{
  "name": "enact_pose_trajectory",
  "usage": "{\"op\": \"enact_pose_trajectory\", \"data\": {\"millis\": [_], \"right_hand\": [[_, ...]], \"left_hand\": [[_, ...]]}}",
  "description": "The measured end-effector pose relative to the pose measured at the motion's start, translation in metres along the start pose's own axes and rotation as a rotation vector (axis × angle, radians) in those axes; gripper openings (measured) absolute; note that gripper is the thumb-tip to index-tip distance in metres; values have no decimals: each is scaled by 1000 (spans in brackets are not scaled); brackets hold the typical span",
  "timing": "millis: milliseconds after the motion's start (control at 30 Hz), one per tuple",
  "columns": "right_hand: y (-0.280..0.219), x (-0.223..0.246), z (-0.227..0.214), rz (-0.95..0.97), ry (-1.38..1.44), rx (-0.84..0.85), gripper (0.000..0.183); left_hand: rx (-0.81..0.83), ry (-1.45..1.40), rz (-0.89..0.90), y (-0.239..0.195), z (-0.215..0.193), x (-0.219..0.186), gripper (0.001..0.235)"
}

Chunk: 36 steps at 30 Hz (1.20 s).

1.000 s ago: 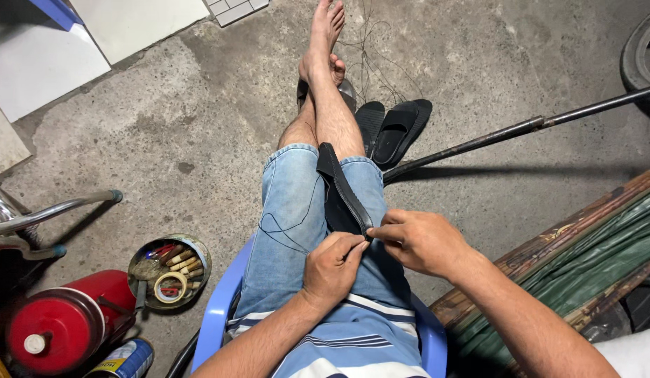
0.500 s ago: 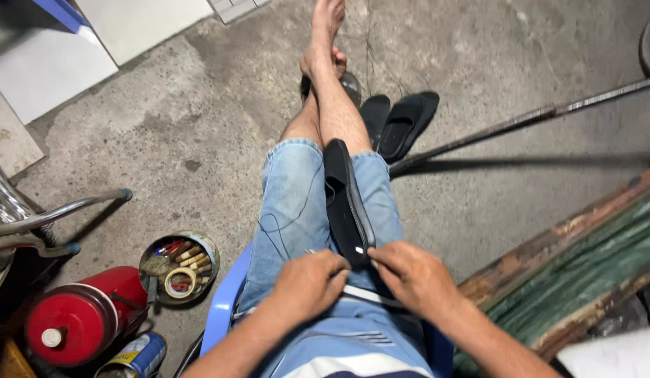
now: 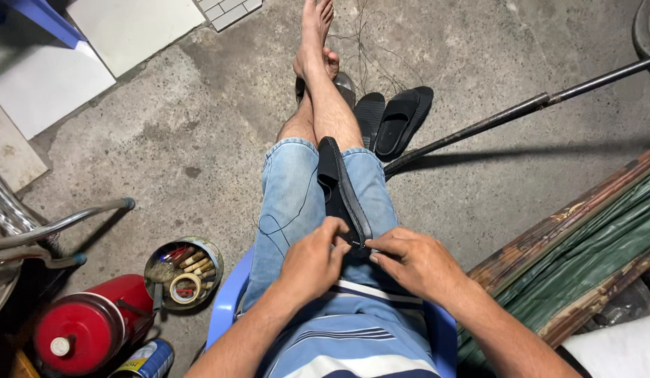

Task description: The person sits on a blue plastic chair and sews a black slip-on shoe resting on their lap. They use a needle and thread to stitch along the shoe's edge, pulling the thread through repeatedly. The person occasionally adjusts the shoe's position on their lap while continuing the sewing task.

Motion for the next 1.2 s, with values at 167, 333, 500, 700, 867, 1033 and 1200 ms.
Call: {"op": "enact_pose_trajectory", "data": {"millis": [167, 333, 500, 700, 867, 1033, 1200], "right_hand": [[-10, 5, -1, -19, -204, 98, 26], [-27, 47, -75, 218, -341, 274, 40], [-10, 13, -41, 239, 28, 236, 52], [-1, -28, 12, 377, 470, -64, 16], [1, -51, 39, 140, 1099, -255, 13], [5, -10, 36, 97, 1250, -19, 20], [7, -21, 42, 117, 1342, 35, 14]], "left_hand": [[161, -219, 29, 11, 13, -9, 27], [279, -697, -313, 17, 22, 7, 26], [199, -677, -160, 7, 12, 19, 25], [20, -241, 62, -13, 12, 21, 34], [-15, -159, 0, -14, 11, 17, 32], [-22, -131, 1, -16, 9, 19, 33], [130, -50, -125, -20, -3, 12, 35]]}}
Point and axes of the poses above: each hand's wrist, its own y-axis towards the middle knuckle, its own z-axis out of the palm, x = y × z, the point moved 4 cm from there along y, towards the middle knuckle, and after that the axes turned 5 degrees about y, right-handed, at the moved point
